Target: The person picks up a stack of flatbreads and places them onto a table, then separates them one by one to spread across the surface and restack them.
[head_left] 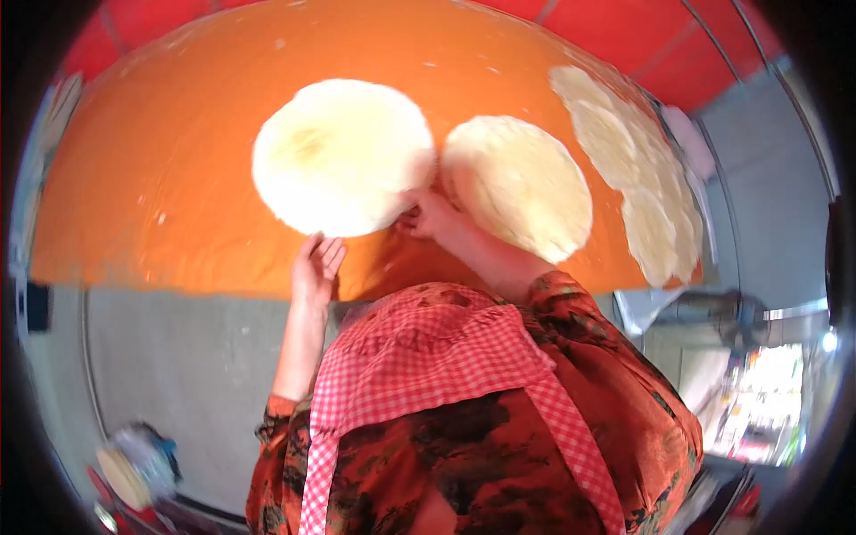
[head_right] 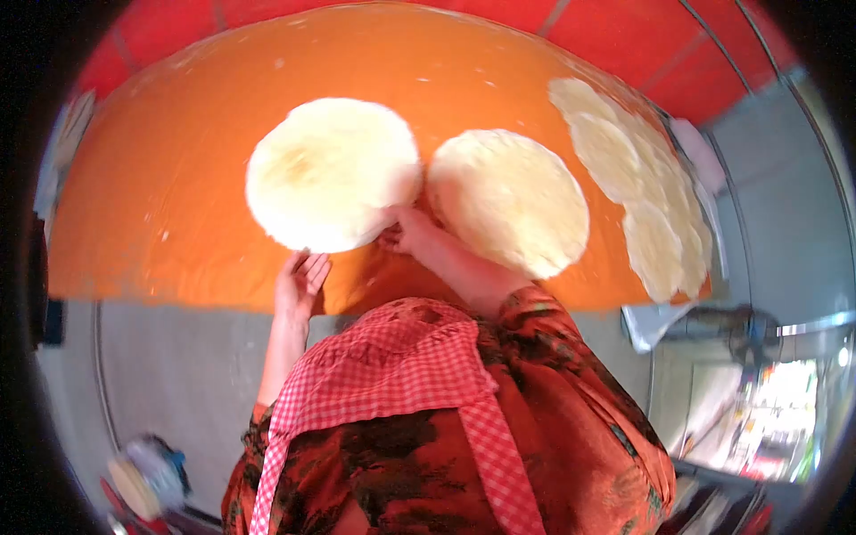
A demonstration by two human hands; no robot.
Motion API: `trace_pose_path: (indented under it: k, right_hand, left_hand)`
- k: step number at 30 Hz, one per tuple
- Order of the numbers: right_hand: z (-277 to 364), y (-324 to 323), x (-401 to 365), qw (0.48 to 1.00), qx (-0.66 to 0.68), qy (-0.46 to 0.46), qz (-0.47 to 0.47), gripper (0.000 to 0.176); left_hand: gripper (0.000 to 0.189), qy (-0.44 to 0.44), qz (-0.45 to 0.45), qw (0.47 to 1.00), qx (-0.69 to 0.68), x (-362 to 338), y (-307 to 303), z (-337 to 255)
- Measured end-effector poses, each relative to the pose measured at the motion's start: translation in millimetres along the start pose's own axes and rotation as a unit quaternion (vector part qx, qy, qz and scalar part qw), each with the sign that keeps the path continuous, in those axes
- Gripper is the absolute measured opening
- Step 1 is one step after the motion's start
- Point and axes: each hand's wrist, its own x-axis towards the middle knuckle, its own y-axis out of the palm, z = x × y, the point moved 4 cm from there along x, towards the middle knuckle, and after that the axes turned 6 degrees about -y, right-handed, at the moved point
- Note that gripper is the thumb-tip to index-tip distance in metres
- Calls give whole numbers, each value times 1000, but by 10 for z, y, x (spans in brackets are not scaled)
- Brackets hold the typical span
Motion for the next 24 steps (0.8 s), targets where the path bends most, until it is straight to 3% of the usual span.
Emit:
trace_pose_path:
  k: [1, 4, 7, 9, 10, 11, 14, 16, 18, 19, 21, 22, 23, 24]
  right_hand:
    - [-124, -119, 96, 999, -9, 29, 15, 27]
    - [-92, -140, -129, 995, -59, 4, 75, 29]
    - [109, -335, -648, 946, -297, -121, 38, 28]
    - [450, -570, -995, 816, -368, -446, 6, 32]
    - [636, -761, -1184, 699, -485, -517, -93, 35]
    - [772, -915, -1346, 554, -583, -565, -185, 38]
    - [766, -1458, -1132, 457, -677, -526, -235, 39]
    - [682, -1756, -895, 530, -682, -455, -217, 42]
    - [738, -1806, -898, 614, -677, -377, -148, 40]
    - [827, -1823, -949, 648, -658, -359, -132, 30]
    - [574, -2330, -384, 772, -457, -418, -139, 24]
    - [608, -2402, -312, 774, -451, -423, -137, 21]
    - [723, -2353, -390, 776, -445, -427, -134, 19]
    - [874, -2348, -490, 723, -543, -409, -127, 18]
  left_hand:
    - [25, -1, 6, 1000, 15, -33, -16, -3]
    - [25, 0, -9, 998, 62, -252, -10, 43]
    - [24, -64, 17, 988, 136, -415, -49, 140]
    - [23, -92, 51, 978, 177, -536, 155, 208]
    - [23, -100, 81, 973, 190, -545, 309, 268]
    - [23, -107, 109, 968, 201, -534, 462, 341]
    - [23, -113, 177, 942, 261, -573, 1122, 648]
    - [22, -98, 244, 919, 296, -404, 1462, 963]
    - [24, 15, 302, 867, 397, -220, 1741, 1305]
    - [26, 74, 305, 832, 457, -170, 1884, 1465]
    - [29, 190, 299, 742, 569, -151, 2151, 1756]
    - [34, 345, 301, 615, 642, -201, 2305, 1846]
    - [35, 367, 281, 573, 677, -196, 2329, 1999]
    - [37, 388, 258, 530, 709, -175, 2338, 2159]
